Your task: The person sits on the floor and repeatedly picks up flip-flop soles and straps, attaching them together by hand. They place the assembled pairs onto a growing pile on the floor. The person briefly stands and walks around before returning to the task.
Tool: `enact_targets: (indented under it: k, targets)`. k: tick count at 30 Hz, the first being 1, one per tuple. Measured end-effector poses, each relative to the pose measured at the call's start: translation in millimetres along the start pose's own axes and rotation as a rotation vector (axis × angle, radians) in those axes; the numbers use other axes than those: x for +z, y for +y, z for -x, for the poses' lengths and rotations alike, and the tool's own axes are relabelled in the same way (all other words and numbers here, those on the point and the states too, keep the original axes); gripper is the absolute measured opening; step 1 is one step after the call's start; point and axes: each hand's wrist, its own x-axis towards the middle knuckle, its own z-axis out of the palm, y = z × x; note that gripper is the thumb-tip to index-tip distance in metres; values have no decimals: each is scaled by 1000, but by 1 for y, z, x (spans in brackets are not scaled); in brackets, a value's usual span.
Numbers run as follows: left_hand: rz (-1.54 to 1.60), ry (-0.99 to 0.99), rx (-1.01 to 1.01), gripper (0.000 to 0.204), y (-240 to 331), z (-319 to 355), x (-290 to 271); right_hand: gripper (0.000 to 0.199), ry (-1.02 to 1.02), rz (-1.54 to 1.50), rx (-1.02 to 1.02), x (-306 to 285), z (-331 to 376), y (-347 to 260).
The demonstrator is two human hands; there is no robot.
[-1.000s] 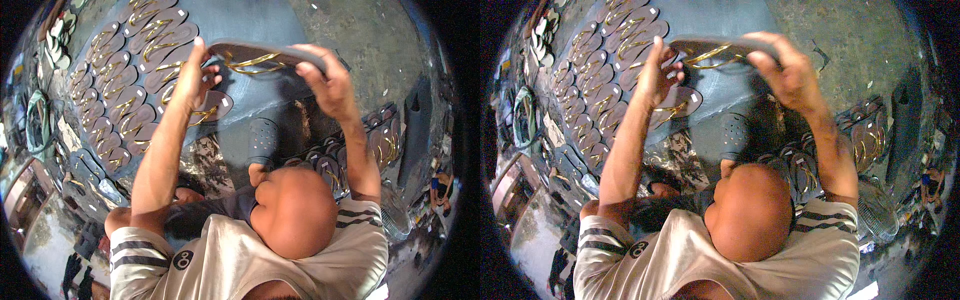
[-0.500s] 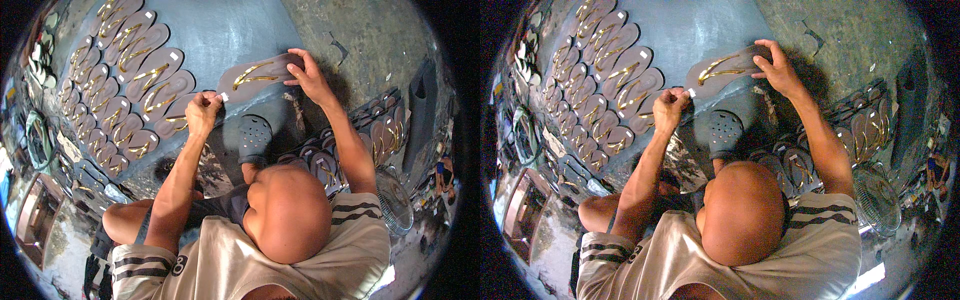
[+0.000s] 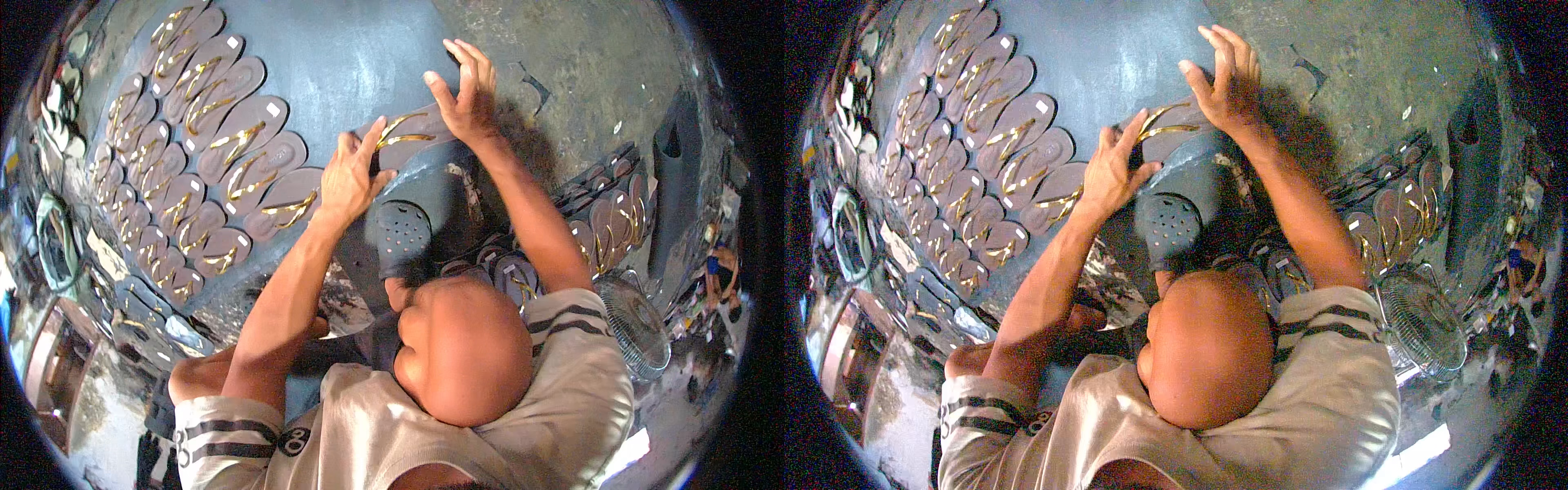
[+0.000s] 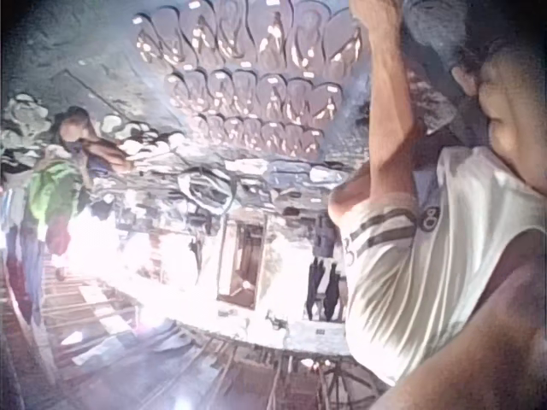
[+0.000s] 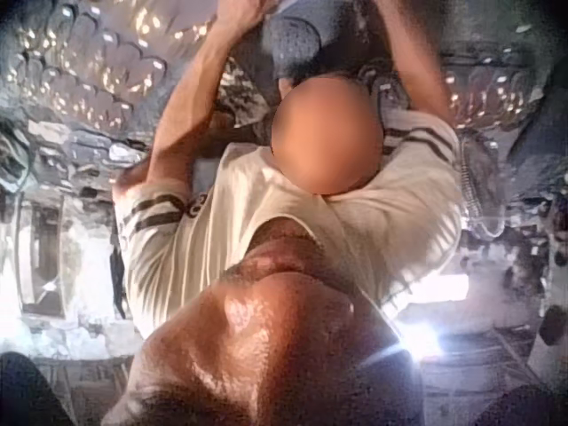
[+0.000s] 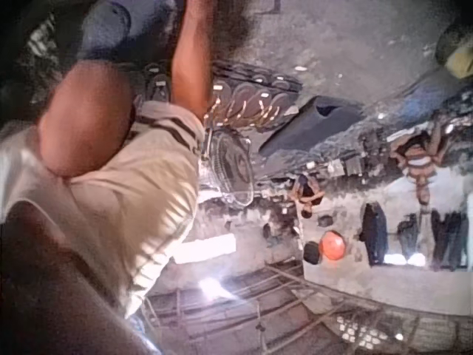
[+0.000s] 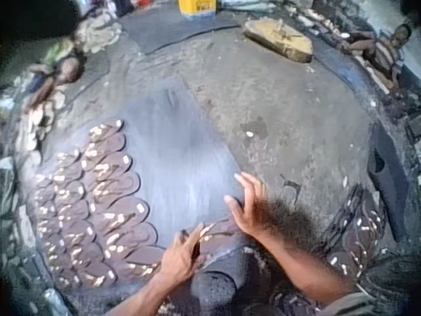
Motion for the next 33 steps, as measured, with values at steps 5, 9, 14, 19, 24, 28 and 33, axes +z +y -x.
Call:
enact_targets:
  k: [5,9,14,19,24,28,33]
  targets:
    - [-82,-89,-159,88,-9,-11,-12,46,-33,-22,103,33,-6,-17]
    - [-134,-63,145,73,-61,-18,-32,47,-71,-90,218,41,30,-6]
    - [-100,344,-92,56,-222,75,-229,60,-88,123,155,-4,80,7]
    - [-358,579,-825,57,-422,345,-289,60,-44,322,60,-55,82,5]
    - [-232,737,-1493,79,-501,548,-183,57,-30,513,-66,-107,99,-4]
    - [81,640,-1690,86,-487,591,-101,58,-109,475,5,-102,59,-36]
    - [273,974,-1374,64,-405,568,-76,57,-139,275,-83,-51,-44,-115]
